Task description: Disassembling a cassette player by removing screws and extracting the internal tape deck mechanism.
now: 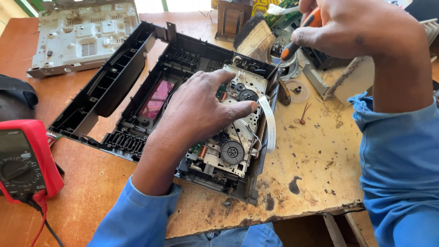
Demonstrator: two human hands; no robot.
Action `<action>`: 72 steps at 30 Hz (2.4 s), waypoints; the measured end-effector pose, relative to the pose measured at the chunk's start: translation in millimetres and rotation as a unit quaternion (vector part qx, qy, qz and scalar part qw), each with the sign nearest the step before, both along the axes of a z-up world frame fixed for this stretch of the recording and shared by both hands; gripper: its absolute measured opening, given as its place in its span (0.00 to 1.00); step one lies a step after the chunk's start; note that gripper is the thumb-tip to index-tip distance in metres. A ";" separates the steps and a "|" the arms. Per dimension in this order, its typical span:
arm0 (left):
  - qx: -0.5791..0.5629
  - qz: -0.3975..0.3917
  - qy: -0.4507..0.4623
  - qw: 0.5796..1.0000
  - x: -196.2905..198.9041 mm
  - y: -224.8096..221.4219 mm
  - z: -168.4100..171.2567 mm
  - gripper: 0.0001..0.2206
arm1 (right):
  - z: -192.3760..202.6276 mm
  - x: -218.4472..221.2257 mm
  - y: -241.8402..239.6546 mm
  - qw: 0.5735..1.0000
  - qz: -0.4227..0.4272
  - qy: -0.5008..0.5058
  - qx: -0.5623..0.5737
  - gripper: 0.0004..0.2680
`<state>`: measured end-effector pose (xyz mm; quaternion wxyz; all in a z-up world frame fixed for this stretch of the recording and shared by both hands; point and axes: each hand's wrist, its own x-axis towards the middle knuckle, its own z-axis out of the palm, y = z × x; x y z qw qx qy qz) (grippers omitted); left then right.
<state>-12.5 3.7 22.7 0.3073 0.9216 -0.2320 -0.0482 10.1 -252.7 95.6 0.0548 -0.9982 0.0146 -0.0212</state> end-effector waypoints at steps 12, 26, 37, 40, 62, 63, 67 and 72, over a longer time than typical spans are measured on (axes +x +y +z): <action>-0.002 0.005 -0.001 1.000 1.9 -0.3 -3.1 0.37 | -1.6 0.3 6.3 0.999 -0.012 -0.027 0.012 0.16; -0.008 -0.004 -0.021 1.000 2.5 0.7 -4.9 0.37 | -4.8 1.8 4.9 0.999 -0.019 -0.038 0.015 0.15; -0.008 -0.007 -0.032 0.999 2.9 2.1 -7.4 0.37 | 10.1 -56.5 -18.2 0.994 -0.061 0.012 0.095 0.13; -0.006 -0.012 -0.043 0.999 3.4 1.6 -9.0 0.37 | -15.4 -73.8 -50.9 0.996 -0.063 -0.005 0.060 0.06; -0.005 -0.017 -0.054 0.998 0.9 3.3 -7.9 0.36 | -48.9 -100.8 -71.5 0.987 -0.134 0.000 0.093 0.12; -0.008 -0.015 -0.056 0.998 0.8 3.7 -7.3 0.36 | -49.2 -100.0 -74.8 0.987 -0.114 -0.018 0.108 0.11; -0.017 -0.014 -0.073 0.997 5.9 1.4 -12.2 0.38 | -50.5 -98.5 -75.0 0.977 -0.113 -0.043 0.178 0.09; -0.102 -0.044 -0.154 0.982 10.3 -0.1 -19.0 0.29 | -47.3 -97.5 -71.4 0.973 -0.031 -0.142 0.180 0.10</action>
